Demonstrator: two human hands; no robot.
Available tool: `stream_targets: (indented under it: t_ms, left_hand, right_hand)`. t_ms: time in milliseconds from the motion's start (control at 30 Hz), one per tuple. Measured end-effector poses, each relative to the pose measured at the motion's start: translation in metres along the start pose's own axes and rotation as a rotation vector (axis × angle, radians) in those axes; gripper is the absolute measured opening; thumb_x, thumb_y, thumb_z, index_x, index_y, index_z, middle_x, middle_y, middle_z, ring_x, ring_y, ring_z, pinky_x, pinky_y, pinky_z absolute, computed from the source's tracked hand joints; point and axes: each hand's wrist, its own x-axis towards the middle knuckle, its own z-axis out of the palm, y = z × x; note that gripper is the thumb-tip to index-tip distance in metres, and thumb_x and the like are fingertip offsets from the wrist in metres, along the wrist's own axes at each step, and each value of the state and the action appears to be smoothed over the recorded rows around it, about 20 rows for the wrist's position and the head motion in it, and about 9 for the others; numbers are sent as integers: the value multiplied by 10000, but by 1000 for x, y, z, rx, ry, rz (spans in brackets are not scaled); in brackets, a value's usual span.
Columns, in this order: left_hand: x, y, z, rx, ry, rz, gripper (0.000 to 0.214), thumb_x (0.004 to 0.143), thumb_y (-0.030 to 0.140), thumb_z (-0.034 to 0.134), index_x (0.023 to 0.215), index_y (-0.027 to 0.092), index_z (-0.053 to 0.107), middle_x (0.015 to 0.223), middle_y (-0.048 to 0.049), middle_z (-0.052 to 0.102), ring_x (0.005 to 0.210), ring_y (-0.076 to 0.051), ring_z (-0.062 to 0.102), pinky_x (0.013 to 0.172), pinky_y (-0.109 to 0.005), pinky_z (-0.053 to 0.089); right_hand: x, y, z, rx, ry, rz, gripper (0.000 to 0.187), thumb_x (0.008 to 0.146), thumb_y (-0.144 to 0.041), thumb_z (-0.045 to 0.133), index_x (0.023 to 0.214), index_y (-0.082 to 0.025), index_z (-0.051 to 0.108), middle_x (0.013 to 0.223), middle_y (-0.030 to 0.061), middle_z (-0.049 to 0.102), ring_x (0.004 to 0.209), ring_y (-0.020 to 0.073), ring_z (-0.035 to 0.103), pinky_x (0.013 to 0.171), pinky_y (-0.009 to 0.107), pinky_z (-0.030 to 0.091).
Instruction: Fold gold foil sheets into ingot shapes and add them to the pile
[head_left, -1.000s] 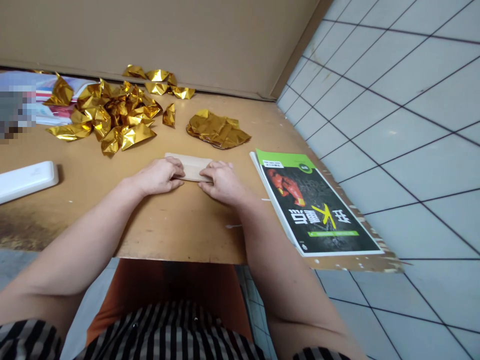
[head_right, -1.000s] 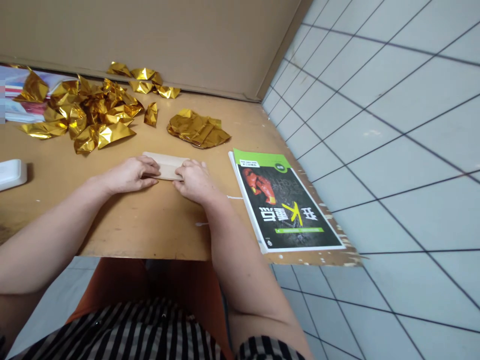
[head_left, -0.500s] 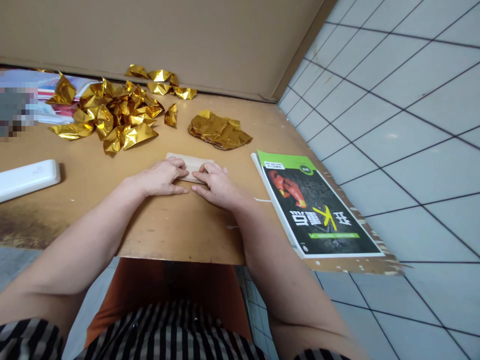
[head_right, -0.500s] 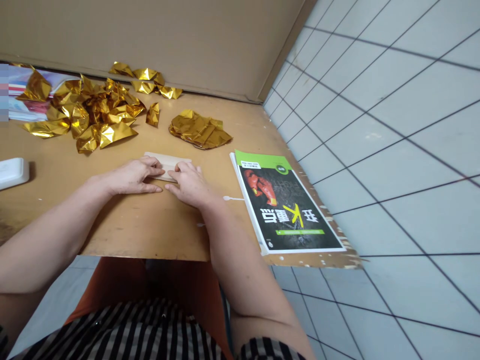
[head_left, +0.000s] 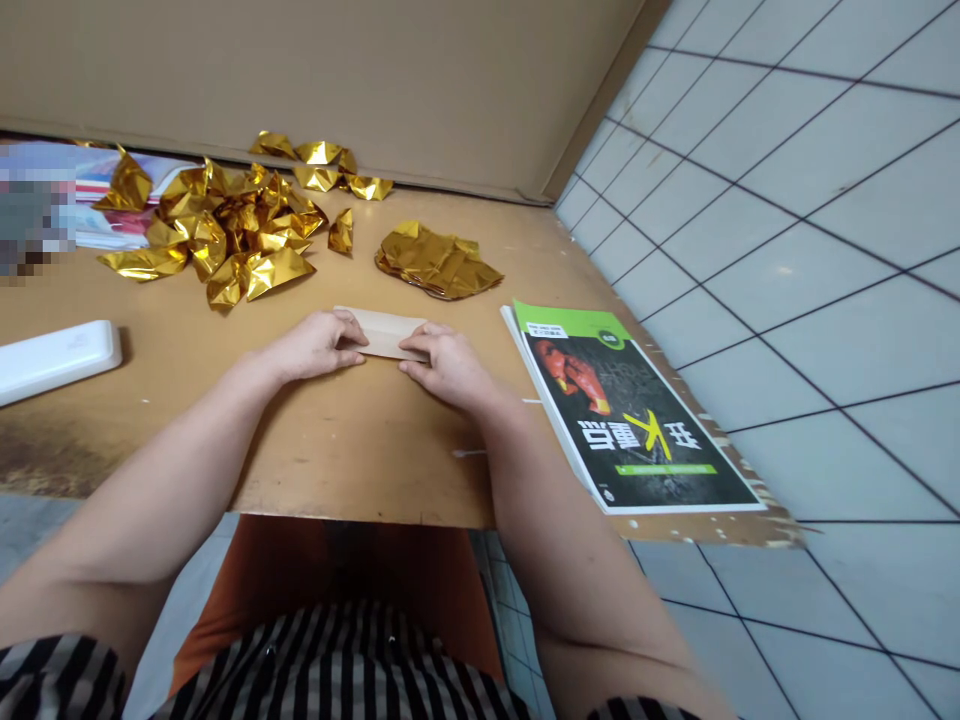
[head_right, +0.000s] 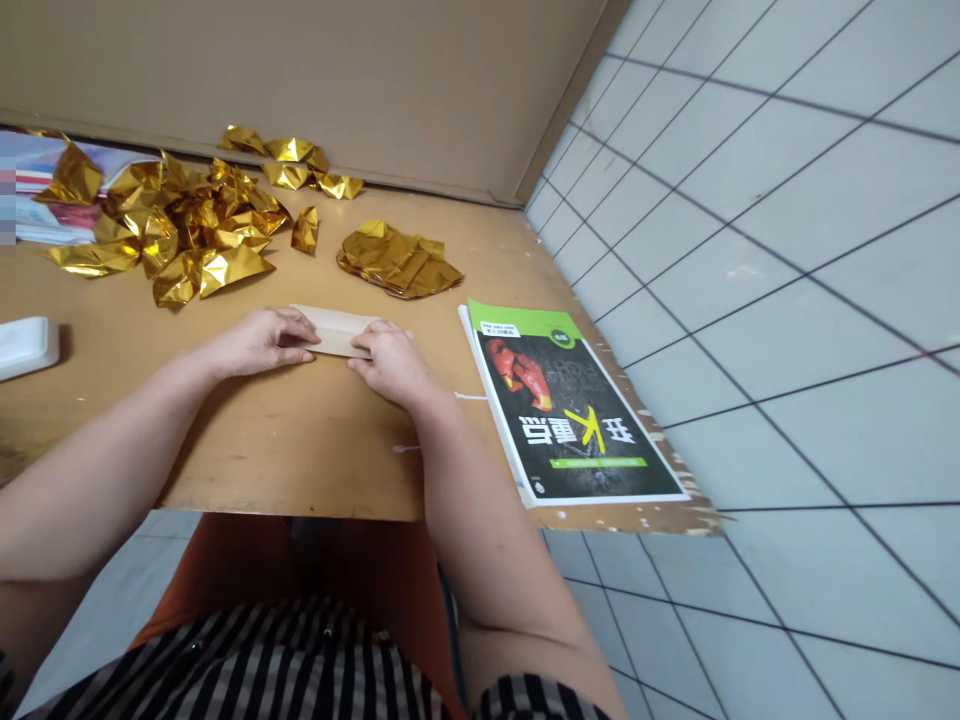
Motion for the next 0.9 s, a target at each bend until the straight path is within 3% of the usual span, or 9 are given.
stream_targets:
  t_ms: [167, 300, 433, 667, 900]
  left_hand:
    - [1, -5, 0, -64, 98, -97, 182, 765, 257, 576, 847, 179, 718, 846, -25, 689, 782, -174, 620, 786, -303, 482]
    - [1, -10, -1, -158, 173, -250, 182, 747, 290, 566, 764, 159, 691, 634, 21, 595, 609, -137, 532, 603, -253, 425]
    - [2, -11, -1, -221, 194, -312, 169, 711, 265, 564, 757, 150, 679, 588, 32, 552, 584, -135, 514, 579, -247, 412]
    - [3, -10, -1, 55, 219, -219, 98, 657, 196, 573, 698, 184, 663, 746, -15, 654, 752, -196, 609, 747, -305, 488]
    - [2, -15, -3, 177, 211, -118, 193, 666, 159, 513, 724, 192, 695, 786, -38, 682, 743, -192, 616, 761, -299, 515]
  right_hand:
    - [1, 1, -2, 85, 74, 117, 246, 870, -179, 493, 889, -164, 737, 894, 80, 685, 814, 195, 602, 777, 308, 439]
    - [2, 3, -2, 134, 132, 202, 242, 859, -218, 479, 775, -177, 703, 687, 21, 629, 640, 159, 537, 627, 273, 389]
    - [3, 7, 1, 176, 156, 222, 188, 818, -235, 512, 716, -192, 664, 612, -10, 573, 585, 139, 488, 571, 252, 349]
    - [5, 3, 4, 122, 128, 297, 147, 756, -132, 544, 779, -205, 670, 711, 8, 633, 640, 159, 531, 613, 263, 375]
    - [3, 1, 2, 30, 111, 196, 203, 762, -103, 535, 836, -198, 699, 848, 56, 688, 786, 205, 600, 715, 299, 424]
